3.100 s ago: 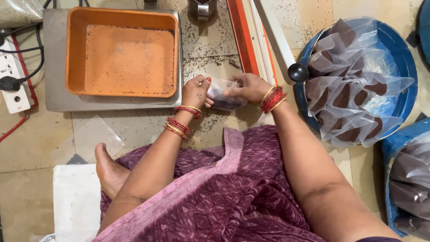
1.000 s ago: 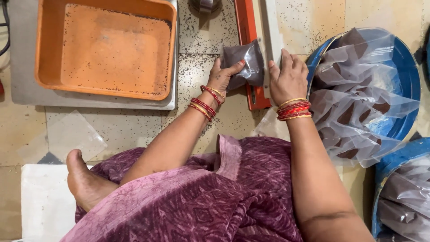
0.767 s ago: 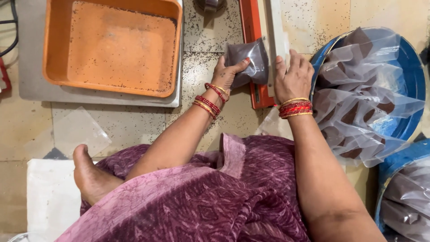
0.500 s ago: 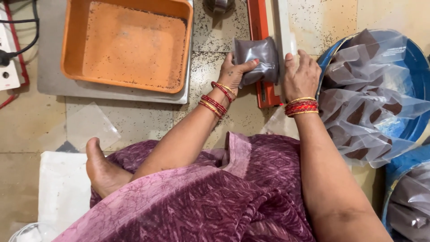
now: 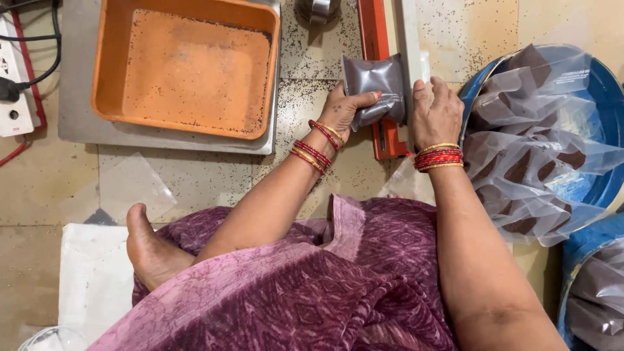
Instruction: The recorder is seen measuring out portions of a dark powder into small plastic bags, weighing them, and then using a heat sealer to seal the bags before placing them in a bin.
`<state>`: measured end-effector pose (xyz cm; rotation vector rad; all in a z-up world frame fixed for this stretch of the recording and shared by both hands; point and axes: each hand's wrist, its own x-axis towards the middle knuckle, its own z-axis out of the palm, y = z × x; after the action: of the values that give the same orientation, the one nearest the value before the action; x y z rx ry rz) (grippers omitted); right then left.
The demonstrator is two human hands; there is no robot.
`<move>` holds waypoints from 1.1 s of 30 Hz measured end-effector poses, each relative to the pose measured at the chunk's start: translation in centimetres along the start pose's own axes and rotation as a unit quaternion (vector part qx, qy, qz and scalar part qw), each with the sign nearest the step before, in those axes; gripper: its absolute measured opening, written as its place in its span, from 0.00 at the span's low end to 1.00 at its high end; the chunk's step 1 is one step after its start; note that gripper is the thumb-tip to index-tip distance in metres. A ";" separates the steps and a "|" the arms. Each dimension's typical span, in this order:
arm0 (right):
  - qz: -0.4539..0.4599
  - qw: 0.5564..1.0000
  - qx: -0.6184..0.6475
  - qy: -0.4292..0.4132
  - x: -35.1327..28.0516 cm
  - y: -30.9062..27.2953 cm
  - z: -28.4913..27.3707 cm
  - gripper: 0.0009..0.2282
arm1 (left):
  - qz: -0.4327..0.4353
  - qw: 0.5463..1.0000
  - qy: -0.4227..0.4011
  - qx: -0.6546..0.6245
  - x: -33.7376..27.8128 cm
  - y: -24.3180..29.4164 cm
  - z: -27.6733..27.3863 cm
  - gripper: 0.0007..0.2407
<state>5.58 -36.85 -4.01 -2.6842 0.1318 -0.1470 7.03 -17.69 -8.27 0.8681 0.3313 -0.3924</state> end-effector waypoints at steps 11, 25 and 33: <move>-0.012 0.999 0.037 -0.019 1.3 -0.6 -3.0 0.22 | -0.016 0.999 -0.002 0.044 1.7 -1.8 -1.3 0.26; 0.179 0.762 0.610 -0.123 2.4 1.1 -6.5 0.18 | -0.002 0.999 0.043 0.018 0.4 -1.0 -1.0 0.20; 0.278 0.599 0.730 -0.176 1.4 3.7 -1.5 0.13 | 0.016 0.999 0.024 -0.043 -5.8 2.7 -1.4 0.23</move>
<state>6.48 -41.02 -4.16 -0.8705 0.4620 0.3473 3.05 -13.89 -4.77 0.7983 0.3747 -0.3254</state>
